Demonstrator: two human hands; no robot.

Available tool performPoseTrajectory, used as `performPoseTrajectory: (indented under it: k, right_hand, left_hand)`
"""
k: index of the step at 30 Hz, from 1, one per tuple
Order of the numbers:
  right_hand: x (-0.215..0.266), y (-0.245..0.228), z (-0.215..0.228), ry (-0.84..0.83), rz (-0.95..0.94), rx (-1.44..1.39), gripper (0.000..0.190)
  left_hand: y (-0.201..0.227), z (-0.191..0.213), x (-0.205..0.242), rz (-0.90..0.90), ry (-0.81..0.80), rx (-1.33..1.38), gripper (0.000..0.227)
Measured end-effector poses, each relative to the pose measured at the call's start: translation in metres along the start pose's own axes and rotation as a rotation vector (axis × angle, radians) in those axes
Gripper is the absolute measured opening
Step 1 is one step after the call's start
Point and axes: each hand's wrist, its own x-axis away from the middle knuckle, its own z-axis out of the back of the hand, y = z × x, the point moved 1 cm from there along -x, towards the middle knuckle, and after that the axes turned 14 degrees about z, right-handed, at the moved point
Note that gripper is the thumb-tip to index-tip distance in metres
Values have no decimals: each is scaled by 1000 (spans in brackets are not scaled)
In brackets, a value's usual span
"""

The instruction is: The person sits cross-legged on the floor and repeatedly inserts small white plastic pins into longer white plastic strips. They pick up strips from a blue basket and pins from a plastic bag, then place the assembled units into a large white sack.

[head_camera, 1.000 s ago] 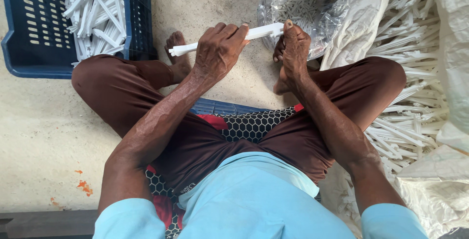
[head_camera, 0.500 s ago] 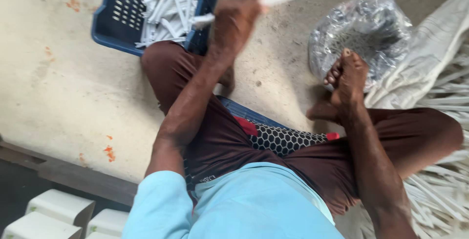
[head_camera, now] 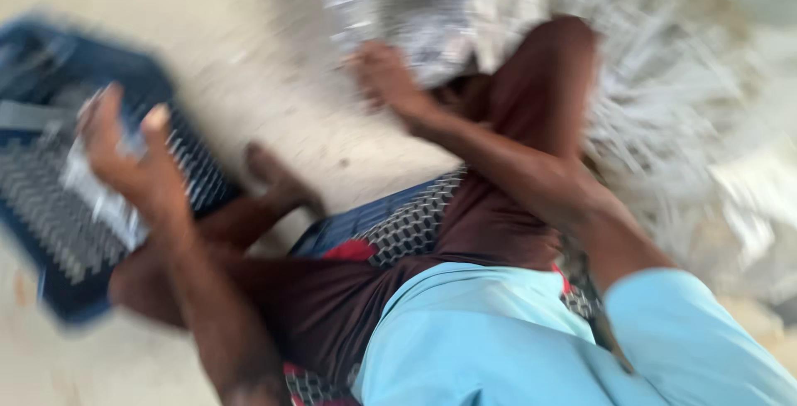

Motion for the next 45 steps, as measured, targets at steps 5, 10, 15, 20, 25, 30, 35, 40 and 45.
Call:
performPoseTrajectory:
  k: [5, 10, 15, 20, 25, 30, 35, 40, 45]
  right_hand:
    - [-2, -109, -24, 3, 258, 126, 21]
    - [15, -181, 46, 128, 647, 36, 16]
    - [105, -139, 203, 599, 735, 233, 13]
    - [195, -41, 337, 796, 50, 924, 24]
    - [228, 59, 363, 492, -3, 985, 33]
    - [213, 114, 369, 137, 202, 1327, 49]
    - [202, 120, 363, 194, 148, 1664, 18]
    - [209, 112, 342, 301, 155, 1432, 30]
    - [248, 103, 362, 303, 133, 1341, 12]
  left_hand:
    - [28, -5, -13, -220, -42, -115, 60]
    - [12, -23, -29, 185, -53, 21, 56]
    - [-21, -29, -26, -12, -131, 222, 33]
    - [-15, -39, -21, 170, -140, 145, 24]
    - [1, -60, -17, 143, -241, 143, 27]
    - [-6, -72, -12, 175, -319, 47, 27]
    - [-11, -80, -8, 175, -371, 19, 30]
    - [8, -92, -5, 217, -418, 41, 32]
    - [33, -92, -6, 202, -424, 88, 32]
